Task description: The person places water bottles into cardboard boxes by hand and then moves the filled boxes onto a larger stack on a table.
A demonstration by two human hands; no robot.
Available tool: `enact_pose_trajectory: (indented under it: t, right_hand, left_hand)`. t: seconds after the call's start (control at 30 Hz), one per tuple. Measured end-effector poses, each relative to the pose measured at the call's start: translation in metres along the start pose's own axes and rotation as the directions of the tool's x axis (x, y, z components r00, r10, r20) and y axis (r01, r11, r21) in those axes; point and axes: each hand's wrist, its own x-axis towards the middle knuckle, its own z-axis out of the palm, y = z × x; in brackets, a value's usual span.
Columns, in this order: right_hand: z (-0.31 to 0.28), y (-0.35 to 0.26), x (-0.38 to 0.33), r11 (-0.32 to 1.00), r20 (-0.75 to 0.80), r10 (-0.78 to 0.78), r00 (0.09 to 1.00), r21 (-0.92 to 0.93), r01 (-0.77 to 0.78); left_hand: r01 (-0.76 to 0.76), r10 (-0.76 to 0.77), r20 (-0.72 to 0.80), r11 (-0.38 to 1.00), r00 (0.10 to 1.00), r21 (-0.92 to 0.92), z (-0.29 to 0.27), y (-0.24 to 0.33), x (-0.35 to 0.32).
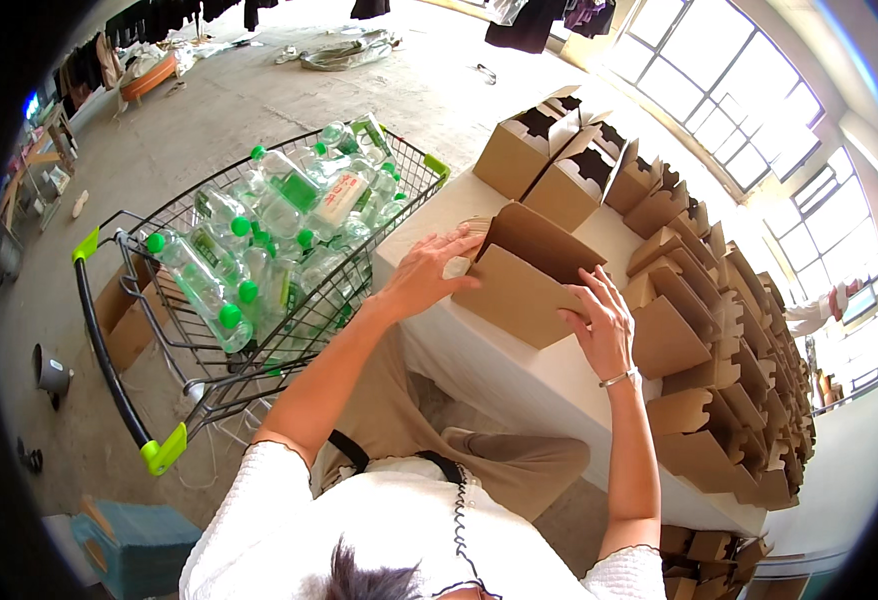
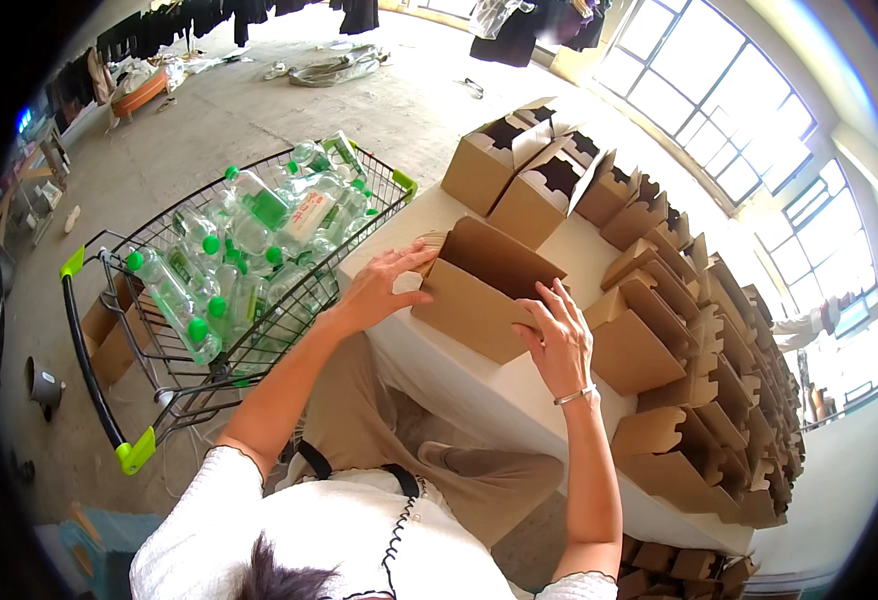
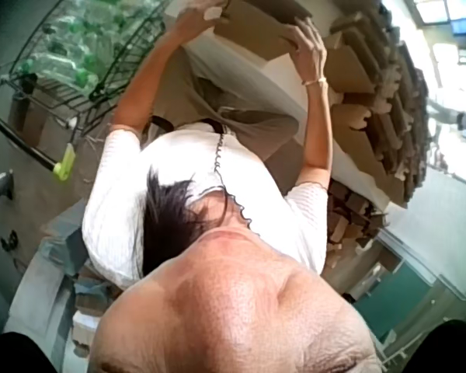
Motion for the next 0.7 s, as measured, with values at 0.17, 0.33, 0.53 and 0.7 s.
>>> enact_pose_trajectory:
  t: [0.17,0.33,0.53,0.7]
  right_hand:
    - [0.001,0.002,-0.001,0.991,-0.007,-0.134,0.991,-0.031,0.133]
    - [0.008,0.001,-0.019,0.974,-0.005,-0.197,0.98,-0.117,0.195]
    - [-0.001,0.0,-0.011,0.935,-0.148,0.189,0.971,0.328,-0.132]
    - [-0.004,0.015,0.012,0.734,-0.011,0.631,0.776,0.333,-0.592]
  left_hand:
    - [-0.173,0.201,-0.03,0.903,0.979,0.393,-0.008,0.013,0.008]
    - [-0.014,-0.038,0.209,0.971,0.977,0.238,-0.007,0.07,0.035]
    - [0.143,-0.151,0.259,0.989,0.954,0.047,0.008,0.051,0.033]
    - [0.047,-0.084,0.25,0.988,0.965,0.15,0.016,0.042,0.018]
